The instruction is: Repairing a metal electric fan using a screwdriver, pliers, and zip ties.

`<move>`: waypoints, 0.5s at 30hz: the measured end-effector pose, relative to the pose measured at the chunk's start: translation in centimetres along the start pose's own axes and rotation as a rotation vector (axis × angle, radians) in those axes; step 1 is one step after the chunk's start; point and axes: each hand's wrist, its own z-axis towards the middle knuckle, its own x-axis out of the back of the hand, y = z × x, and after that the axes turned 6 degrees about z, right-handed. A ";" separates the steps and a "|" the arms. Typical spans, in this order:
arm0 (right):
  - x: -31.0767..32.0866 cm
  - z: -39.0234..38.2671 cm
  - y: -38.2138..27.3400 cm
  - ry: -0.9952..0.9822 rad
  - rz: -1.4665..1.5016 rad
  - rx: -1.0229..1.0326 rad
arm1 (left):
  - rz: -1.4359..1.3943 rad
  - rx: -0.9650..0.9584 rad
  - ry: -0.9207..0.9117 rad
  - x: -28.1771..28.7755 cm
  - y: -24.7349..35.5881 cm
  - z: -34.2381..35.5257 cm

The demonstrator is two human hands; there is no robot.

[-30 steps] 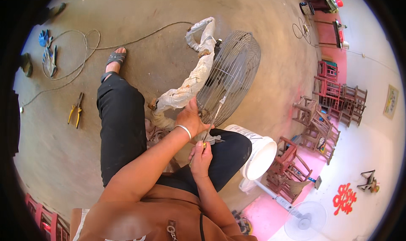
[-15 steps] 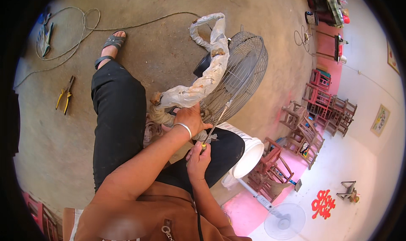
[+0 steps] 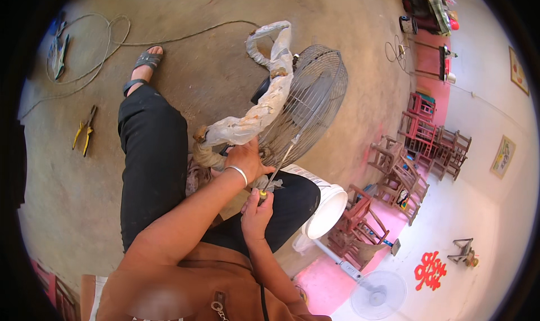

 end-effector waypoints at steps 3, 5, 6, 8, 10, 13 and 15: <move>0.6 0.6 0.1 0.006 -0.029 0.016 | -0.022 -0.015 -0.029 0.0 0.3 0.6; 0.6 0.7 -0.5 -0.089 0.130 -0.032 | -0.092 0.107 -0.140 0.8 0.7 1.2; 0.6 0.9 -0.8 -0.111 0.140 -0.052 | -0.114 0.044 0.056 -0.4 0.1 1.3; 0.7 1.2 -1.5 -0.114 0.182 -0.072 | -0.087 0.013 0.109 -1.6 -0.6 1.7; 1.0 1.7 -2.6 -0.182 -0.177 -0.047 | -0.090 0.013 0.211 -2.0 -0.5 1.9; 0.2 3.0 -2.1 0.041 -0.535 0.260 | -0.070 0.029 0.193 -0.4 1.3 2.0; -0.9 3.5 -2.0 0.088 -0.484 0.252 | -0.046 0.067 0.155 -0.1 1.4 2.4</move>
